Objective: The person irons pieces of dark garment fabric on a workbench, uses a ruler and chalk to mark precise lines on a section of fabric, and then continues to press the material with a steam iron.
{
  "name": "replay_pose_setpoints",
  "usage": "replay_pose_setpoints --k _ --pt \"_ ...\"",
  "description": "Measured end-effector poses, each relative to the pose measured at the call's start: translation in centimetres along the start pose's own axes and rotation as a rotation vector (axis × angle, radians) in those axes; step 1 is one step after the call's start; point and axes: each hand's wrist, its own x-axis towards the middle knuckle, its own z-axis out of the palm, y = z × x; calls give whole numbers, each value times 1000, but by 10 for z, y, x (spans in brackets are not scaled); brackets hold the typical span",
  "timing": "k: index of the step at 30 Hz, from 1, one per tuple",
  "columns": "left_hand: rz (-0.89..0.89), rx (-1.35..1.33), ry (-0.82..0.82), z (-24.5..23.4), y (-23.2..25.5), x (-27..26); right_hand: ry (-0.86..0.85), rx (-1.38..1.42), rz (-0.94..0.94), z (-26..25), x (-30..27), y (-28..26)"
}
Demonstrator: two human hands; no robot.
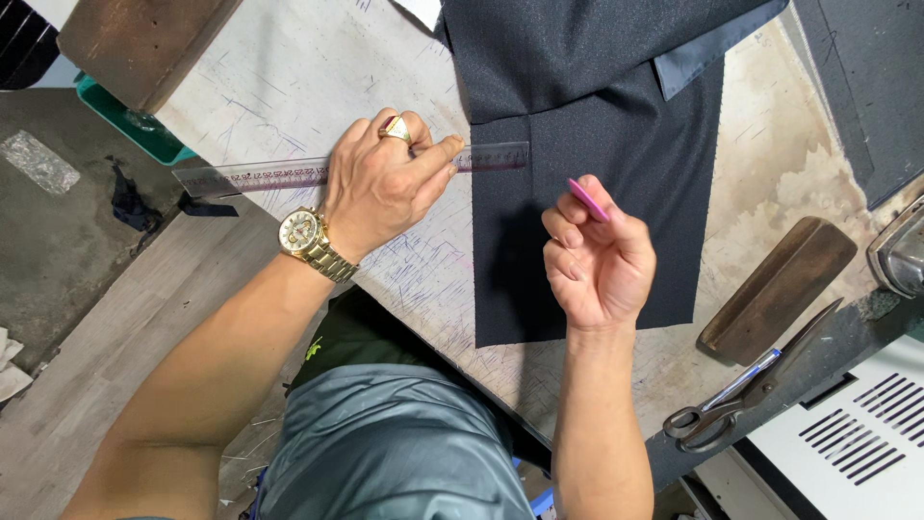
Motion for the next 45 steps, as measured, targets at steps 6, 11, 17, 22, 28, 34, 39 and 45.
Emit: replay_pose_setpoints --k 6,11,17,22,28,34,39,45 --pt "7 24 1 1 -1 -1 100 -338 -171 10 5 9" --pt "-3 10 -2 0 0 1 266 -777 -266 7 19 10" --pt "2 14 3 0 0 1 314 -1242 -452 2 35 13" --pt "1 16 7 0 0 1 327 -1321 -516 5 42 20" --pt "4 25 8 1 -1 0 349 -1395 -540 13 43 21" --pt "1 19 6 1 -1 0 334 -1521 -576 -9 53 12" --pt "-8 5 20 4 -2 -3 524 -1156 -431 18 19 3" --pt "-24 -7 21 4 1 -7 547 -949 -425 -10 -28 -9"
